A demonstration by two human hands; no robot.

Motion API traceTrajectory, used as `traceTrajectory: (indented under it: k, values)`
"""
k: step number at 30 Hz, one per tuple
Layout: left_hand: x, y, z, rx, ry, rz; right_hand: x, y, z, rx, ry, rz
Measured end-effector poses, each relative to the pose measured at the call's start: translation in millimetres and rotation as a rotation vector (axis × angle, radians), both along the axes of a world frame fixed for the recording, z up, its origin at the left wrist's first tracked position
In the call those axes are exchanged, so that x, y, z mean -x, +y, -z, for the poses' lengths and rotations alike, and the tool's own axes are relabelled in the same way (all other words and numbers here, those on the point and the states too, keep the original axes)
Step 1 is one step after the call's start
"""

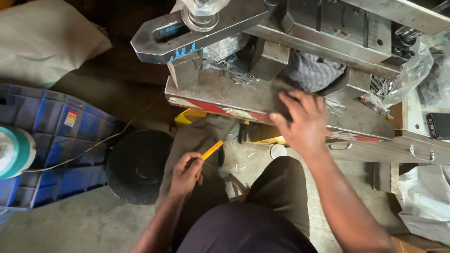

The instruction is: The person operates a manual press machine by inserting small metal pieces into the die and pulling a lever to activate the press. The person uses a yellow stick to assist with placement and retrieval of the metal pieces.

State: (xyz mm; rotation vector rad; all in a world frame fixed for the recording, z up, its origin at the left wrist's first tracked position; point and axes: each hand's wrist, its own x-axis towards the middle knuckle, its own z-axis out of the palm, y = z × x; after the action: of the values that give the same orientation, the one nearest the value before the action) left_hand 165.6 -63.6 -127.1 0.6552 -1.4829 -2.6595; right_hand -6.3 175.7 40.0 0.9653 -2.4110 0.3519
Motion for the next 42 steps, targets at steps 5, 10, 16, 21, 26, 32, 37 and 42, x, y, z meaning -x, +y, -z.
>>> traceTrajectory:
  k: [5, 10, 16, 21, 26, 32, 37, 42]
  values:
    - [1.2, -0.8, 2.9, -0.033, 0.049, 0.044, 1.7, 25.4, 1.9, 0.14, -0.084, 0.021]
    - [2.1, 1.8, 0.6, -0.014, 0.083, 0.015, -6.8, 0.4, -5.1, 0.257, -0.244, 0.088]
    - [1.6, 0.5, -5.2, 0.017, 0.041, 0.022, -10.1, -30.9, -1.1, -0.002, 0.024, 0.192]
    - [2.2, -0.5, -12.9, 0.045, 0.025, 0.034, -18.1, -29.4, 8.3, 0.076, -0.052, 0.093]
    - [5.7, -0.1, -18.0, 0.005, -0.029, -0.011, -17.4, -7.9, 2.0, 0.291, -0.078, -0.009]
    - [2.8, -2.0, -14.2, 0.014, -0.024, -0.007, -14.5, 9.8, -27.0, 0.275, -0.32, 0.079]
    - [-1.1, -6.0, -14.4, -0.014, -0.021, -0.002, -3.3, 5.8, -68.4, 0.515, -0.416, 0.242]
    - [-4.9, -7.3, -18.1, -0.007, -0.045, -0.007, 49.1, -3.6, -98.2, 0.097, 0.112, -0.004]
